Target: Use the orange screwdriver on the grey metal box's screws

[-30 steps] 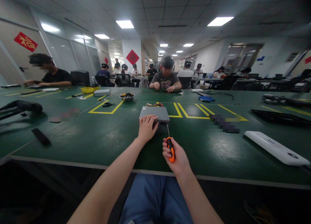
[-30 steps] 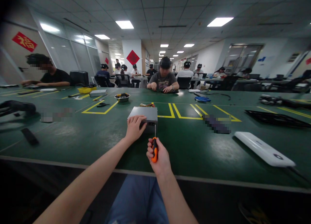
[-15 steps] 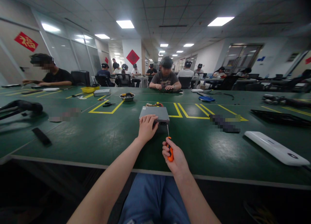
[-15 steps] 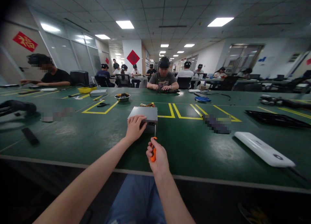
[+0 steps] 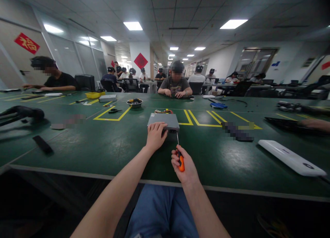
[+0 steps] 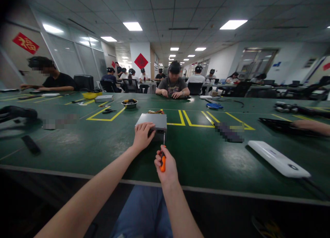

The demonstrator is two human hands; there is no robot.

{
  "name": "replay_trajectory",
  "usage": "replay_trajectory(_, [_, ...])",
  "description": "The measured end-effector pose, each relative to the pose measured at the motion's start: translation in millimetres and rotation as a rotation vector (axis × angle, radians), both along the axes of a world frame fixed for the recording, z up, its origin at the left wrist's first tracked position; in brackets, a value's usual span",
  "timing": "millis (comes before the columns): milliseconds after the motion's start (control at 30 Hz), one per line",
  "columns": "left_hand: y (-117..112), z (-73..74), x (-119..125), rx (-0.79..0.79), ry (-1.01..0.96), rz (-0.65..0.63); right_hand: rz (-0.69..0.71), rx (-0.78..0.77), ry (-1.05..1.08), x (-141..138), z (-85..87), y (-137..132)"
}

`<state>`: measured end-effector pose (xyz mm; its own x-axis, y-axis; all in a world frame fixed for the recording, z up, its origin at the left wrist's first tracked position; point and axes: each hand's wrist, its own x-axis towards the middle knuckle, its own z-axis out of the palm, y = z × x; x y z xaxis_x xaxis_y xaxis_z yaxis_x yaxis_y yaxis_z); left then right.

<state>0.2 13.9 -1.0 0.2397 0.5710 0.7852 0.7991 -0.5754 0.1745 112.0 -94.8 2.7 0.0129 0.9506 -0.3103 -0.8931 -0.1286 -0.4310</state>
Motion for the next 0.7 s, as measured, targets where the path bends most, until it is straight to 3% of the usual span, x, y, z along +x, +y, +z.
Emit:
replay_trajectory(300, [-1.0,1.0,-0.4,0.017,0.009,0.001,0.056,0.006,0.033,-1.1,7.3,-5.1])
replay_trajectory(533, [-1.7,1.5,0.1,0.008,0.010,0.004,-0.006,-0.004,0.024,-4.4,2.5,-0.7])
replay_trajectory(700, [-1.0,0.8,0.2,0.008,0.009,0.002,0.046,0.017,0.032,-3.3,3.6,-2.2])
